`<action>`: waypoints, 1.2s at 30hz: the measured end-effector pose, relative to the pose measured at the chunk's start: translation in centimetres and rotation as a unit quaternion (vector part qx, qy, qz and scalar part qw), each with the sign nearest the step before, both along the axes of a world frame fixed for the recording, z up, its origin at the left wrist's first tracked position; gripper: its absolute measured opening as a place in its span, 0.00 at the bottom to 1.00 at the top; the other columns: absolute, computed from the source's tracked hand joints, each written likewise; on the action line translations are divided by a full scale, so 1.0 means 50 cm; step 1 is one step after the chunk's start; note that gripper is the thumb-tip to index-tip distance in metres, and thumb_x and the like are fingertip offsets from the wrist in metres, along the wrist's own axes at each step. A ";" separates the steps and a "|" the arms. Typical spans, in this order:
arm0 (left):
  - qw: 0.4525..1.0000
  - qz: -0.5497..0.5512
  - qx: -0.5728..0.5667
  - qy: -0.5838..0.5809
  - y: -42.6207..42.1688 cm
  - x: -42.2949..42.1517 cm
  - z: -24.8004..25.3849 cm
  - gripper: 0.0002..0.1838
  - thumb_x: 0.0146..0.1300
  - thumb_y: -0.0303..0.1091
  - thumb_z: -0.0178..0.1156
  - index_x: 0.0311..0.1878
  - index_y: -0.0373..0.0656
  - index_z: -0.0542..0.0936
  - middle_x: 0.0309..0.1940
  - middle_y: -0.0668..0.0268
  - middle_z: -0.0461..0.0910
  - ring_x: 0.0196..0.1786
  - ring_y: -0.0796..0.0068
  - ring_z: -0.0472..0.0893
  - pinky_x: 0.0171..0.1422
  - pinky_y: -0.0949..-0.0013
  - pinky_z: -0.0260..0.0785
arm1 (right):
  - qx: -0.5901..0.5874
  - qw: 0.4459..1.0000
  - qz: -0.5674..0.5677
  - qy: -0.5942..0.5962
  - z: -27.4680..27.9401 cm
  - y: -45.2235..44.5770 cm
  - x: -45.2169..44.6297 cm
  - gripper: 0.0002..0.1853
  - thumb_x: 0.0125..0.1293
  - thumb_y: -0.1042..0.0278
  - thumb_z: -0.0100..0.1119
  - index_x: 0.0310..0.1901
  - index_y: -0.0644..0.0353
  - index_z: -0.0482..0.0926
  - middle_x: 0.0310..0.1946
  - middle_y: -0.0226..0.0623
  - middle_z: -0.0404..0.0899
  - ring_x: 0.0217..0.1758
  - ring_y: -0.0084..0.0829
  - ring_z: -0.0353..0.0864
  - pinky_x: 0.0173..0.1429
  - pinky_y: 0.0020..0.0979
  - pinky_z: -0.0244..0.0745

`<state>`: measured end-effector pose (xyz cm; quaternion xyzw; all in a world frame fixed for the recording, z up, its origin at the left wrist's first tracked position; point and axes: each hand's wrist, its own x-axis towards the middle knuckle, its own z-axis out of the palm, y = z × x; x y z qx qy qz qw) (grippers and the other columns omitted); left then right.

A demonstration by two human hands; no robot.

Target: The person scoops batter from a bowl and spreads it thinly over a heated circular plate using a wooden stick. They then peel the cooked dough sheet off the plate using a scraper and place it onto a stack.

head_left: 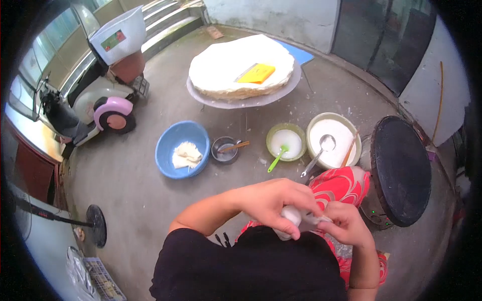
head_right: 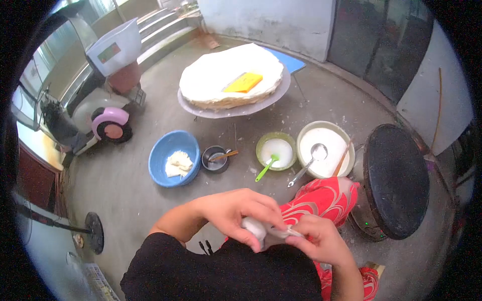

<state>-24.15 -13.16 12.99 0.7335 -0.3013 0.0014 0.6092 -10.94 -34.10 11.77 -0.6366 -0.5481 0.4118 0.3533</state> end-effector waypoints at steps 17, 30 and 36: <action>0.979 -0.071 -0.040 -0.186 -0.122 -0.007 0.116 0.30 0.43 0.41 0.69 0.49 0.33 0.72 0.42 0.50 0.72 0.44 0.54 0.73 0.45 0.60 0.66 | 0.481 0.661 0.120 0.564 0.081 -0.019 -0.262 0.14 0.51 0.60 0.62 0.30 0.63 0.75 0.28 0.42 0.75 0.30 0.36 0.76 0.34 0.31 0.68; 0.956 -0.097 -0.078 -0.265 -0.173 0.047 0.131 0.28 0.57 0.36 0.51 0.59 0.34 0.59 0.52 0.46 0.64 0.53 0.55 0.67 0.53 0.63 0.61 | 0.468 0.799 0.251 0.283 0.081 -0.133 -0.135 0.17 0.57 0.52 0.54 0.43 0.54 0.75 0.29 0.33 0.76 0.28 0.33 0.75 0.38 0.35 0.71; 0.912 0.075 -0.097 -0.391 -0.194 0.069 0.120 0.14 0.53 0.20 0.55 0.45 0.32 0.74 0.37 0.50 0.77 0.33 0.60 0.79 0.34 0.68 0.73 | 0.464 0.805 0.243 0.277 0.113 -0.103 -0.121 0.19 0.58 0.52 0.53 0.45 0.55 0.73 0.32 0.35 0.75 0.34 0.32 0.70 0.42 0.34 0.66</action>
